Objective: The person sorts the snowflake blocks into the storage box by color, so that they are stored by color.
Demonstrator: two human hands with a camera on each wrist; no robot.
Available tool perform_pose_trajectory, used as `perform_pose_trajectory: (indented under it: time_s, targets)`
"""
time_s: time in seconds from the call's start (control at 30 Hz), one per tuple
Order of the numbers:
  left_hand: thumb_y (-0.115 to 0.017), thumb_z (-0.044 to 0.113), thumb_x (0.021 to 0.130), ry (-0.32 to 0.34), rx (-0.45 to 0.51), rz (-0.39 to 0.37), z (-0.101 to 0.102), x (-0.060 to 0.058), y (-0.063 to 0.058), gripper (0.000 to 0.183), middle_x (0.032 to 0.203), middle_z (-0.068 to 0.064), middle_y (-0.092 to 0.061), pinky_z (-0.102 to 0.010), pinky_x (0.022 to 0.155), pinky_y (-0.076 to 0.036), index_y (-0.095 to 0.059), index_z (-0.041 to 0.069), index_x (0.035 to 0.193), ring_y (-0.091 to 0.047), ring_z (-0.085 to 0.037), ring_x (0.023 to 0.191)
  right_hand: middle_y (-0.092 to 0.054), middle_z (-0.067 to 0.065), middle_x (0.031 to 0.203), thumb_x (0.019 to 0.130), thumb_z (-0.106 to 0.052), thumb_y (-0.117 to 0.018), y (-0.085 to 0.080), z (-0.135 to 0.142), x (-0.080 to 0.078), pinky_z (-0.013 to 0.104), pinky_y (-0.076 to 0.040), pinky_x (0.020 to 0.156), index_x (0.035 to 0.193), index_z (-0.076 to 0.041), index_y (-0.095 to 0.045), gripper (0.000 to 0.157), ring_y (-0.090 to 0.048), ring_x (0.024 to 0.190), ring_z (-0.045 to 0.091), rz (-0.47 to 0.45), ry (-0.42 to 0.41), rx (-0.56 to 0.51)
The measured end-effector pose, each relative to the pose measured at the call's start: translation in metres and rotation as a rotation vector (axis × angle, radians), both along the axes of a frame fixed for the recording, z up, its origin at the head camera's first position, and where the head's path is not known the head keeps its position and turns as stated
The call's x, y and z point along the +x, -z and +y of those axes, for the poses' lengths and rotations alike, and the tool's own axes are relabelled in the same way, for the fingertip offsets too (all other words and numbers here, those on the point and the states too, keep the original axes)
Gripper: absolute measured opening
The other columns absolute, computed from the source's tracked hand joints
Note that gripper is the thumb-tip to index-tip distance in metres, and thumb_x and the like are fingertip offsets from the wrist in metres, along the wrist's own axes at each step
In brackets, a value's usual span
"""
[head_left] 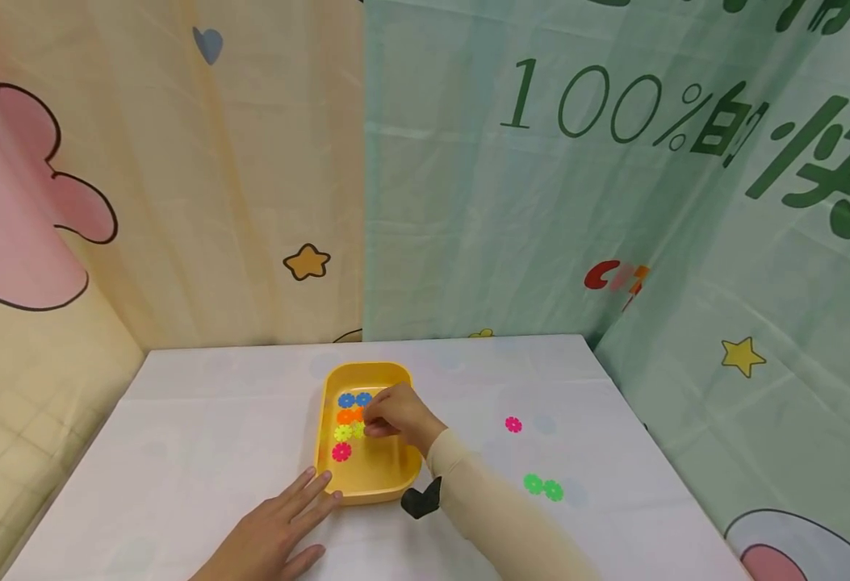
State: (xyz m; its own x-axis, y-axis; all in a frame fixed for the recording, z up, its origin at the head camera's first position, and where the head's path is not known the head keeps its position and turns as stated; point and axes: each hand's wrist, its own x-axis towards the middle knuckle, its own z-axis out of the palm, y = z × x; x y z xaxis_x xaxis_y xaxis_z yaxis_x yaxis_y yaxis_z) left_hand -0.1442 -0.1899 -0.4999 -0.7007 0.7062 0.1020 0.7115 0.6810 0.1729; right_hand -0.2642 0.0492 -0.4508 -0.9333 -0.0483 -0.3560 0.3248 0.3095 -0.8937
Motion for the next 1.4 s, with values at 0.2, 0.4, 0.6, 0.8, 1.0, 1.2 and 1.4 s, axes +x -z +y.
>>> perform_pose_trajectory:
  time_s: [0.2,0.4,0.6,0.8,1.0,1.2,1.4]
  targets:
    - [-0.062,0.058,0.095,-0.008,0.004,-0.005,0.0,0.001,-0.001,0.064,0.158,-0.005,-0.047,-0.049,0.097,-0.055,-0.05,0.03,0.152,-0.045,-0.033,0.143,-0.07,0.011,0.078,0.094,-0.008,-0.07,-0.017,0.028,-0.003,0.026,-0.061,0.063,0.1,0.005,-0.073,0.015,-0.07,0.061,0.016,0.022,0.065,-0.017]
    - [-0.071,0.054,0.09,0.006,0.03,0.087,0.0,0.002,0.003,0.067,0.154,-0.006,-0.051,-0.046,0.093,-0.057,-0.053,0.027,0.15,-0.049,-0.033,0.139,-0.072,0.014,0.092,0.097,-0.015,-0.068,-0.021,0.072,-0.006,0.028,-0.062,0.068,0.11,0.001,-0.07,0.021,-0.071,0.069,0.019,0.031,0.149,-0.011]
    - [-0.067,0.056,0.092,-0.021,0.007,-0.023,0.0,0.001,-0.001,0.069,0.158,-0.004,-0.047,-0.049,0.097,-0.055,-0.048,0.029,0.153,-0.045,-0.033,0.143,-0.07,0.014,0.097,0.099,-0.018,-0.066,-0.014,0.114,-0.006,0.028,-0.062,0.068,0.11,-0.002,-0.07,0.02,-0.069,0.071,0.019,0.015,0.221,-0.016]
    - [-0.065,0.057,0.094,-0.025,-0.004,-0.095,0.002,-0.001,-0.004,0.068,0.159,-0.003,-0.045,-0.051,0.099,-0.054,-0.046,0.031,0.154,-0.042,-0.033,0.145,-0.068,0.012,0.095,0.1,-0.015,-0.064,-0.007,0.156,-0.002,0.025,-0.06,0.065,0.116,0.003,-0.067,0.024,-0.066,0.069,0.016,0.014,0.285,-0.025]
    - [-0.066,0.055,0.094,-0.017,-0.002,-0.071,0.002,0.0,-0.004,0.067,0.158,-0.004,-0.047,-0.05,0.099,-0.054,-0.049,0.029,0.153,-0.043,-0.033,0.145,-0.068,0.013,0.096,0.1,-0.014,-0.062,-0.002,0.199,0.006,0.026,-0.06,0.066,0.119,0.006,-0.063,0.027,-0.066,0.067,0.014,0.007,0.343,-0.022]
    - [-0.067,0.054,0.093,-0.021,-0.007,-0.068,0.002,0.001,-0.005,0.067,0.158,-0.004,-0.047,-0.05,0.099,-0.054,-0.049,0.029,0.152,-0.042,-0.032,0.145,-0.068,0.011,0.091,0.099,-0.011,-0.061,0.004,0.229,0.016,0.026,-0.06,0.067,0.117,0.007,-0.061,0.026,-0.067,0.068,0.015,0.015,0.389,-0.009]
    - [-0.068,0.052,0.093,-0.025,0.003,-0.062,0.003,0.001,-0.005,0.067,0.159,-0.003,-0.046,-0.049,0.098,-0.055,-0.048,0.03,0.153,-0.042,-0.032,0.145,-0.068,0.009,0.089,0.1,-0.011,-0.061,0.012,0.249,0.021,0.025,-0.06,0.066,0.12,0.009,-0.059,0.029,-0.066,0.068,0.014,0.012,0.416,-0.005]
